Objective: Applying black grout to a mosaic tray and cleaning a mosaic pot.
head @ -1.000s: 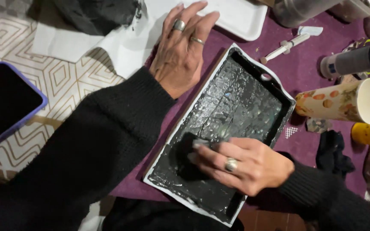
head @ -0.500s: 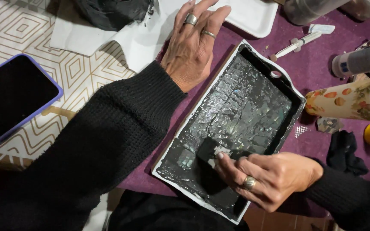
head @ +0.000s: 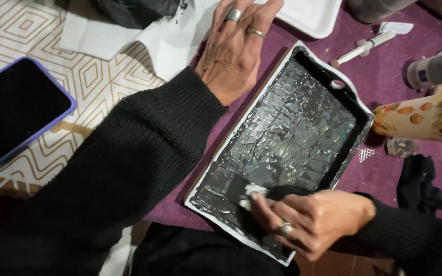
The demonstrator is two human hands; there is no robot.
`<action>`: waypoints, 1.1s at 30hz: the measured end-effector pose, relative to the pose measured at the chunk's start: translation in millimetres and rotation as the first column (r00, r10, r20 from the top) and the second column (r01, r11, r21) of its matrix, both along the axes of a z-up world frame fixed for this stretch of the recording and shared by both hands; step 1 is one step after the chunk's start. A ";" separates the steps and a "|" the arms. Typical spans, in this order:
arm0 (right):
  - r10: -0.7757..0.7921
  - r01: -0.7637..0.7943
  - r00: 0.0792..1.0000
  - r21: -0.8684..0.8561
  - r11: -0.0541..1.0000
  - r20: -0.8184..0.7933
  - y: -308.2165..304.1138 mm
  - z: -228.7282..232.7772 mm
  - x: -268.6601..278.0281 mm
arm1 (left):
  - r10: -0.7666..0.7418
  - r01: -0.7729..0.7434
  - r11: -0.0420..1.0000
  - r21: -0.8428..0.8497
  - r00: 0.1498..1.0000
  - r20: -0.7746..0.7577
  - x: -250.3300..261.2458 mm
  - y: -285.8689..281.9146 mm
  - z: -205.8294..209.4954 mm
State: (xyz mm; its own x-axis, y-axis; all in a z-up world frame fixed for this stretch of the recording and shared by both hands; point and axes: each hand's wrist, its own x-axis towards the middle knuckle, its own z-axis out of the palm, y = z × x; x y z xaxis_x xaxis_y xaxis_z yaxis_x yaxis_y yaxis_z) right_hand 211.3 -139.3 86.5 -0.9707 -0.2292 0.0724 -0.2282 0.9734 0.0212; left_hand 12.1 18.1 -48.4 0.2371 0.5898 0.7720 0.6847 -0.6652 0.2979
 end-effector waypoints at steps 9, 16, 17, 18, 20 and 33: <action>-0.027 0.024 0.976 -0.018 1.000 -0.215 11.1 -0.7 -23.9 | -0.026 0.024 0.995 -0.093 1.000 -0.018 -4.5 -9.3 24.9; 0.010 -0.014 0.980 -0.020 1.000 -0.201 10.2 -5.8 -39.5 | -0.028 0.026 0.997 -0.068 0.999 -0.036 -5.7 -10.8 26.9; 0.011 -0.026 0.986 -0.088 0.996 -0.169 8.1 -7.5 -33.6 | -0.023 0.021 0.998 -0.065 0.999 -0.032 -4.4 -9.0 21.8; 0.017 -0.039 0.990 -0.151 0.988 -0.140 7.5 -9.7 -28.3 | -0.015 0.013 0.998 -0.057 0.999 -0.032 -4.4 -5.8 17.3; 0.027 -0.038 0.995 -0.110 0.993 -0.095 3.0 -6.0 -11.6 | -0.022 0.020 0.997 -0.070 0.999 -0.030 -4.8 -7.7 23.9; -0.301 0.298 0.948 -0.042 0.954 -0.100 10.5 0.6 -11.6 | -0.177 0.176 0.983 0.061 0.984 0.015 -4.5 -15.6 45.1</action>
State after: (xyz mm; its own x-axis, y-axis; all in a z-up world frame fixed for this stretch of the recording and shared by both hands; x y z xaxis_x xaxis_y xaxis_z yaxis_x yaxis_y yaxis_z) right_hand 199.7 -128.7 87.1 -0.9810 0.0743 0.1790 0.0761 0.9971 0.0031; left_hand 7.6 2.5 -3.3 0.3172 0.4934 0.8099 0.5493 -0.7917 0.2672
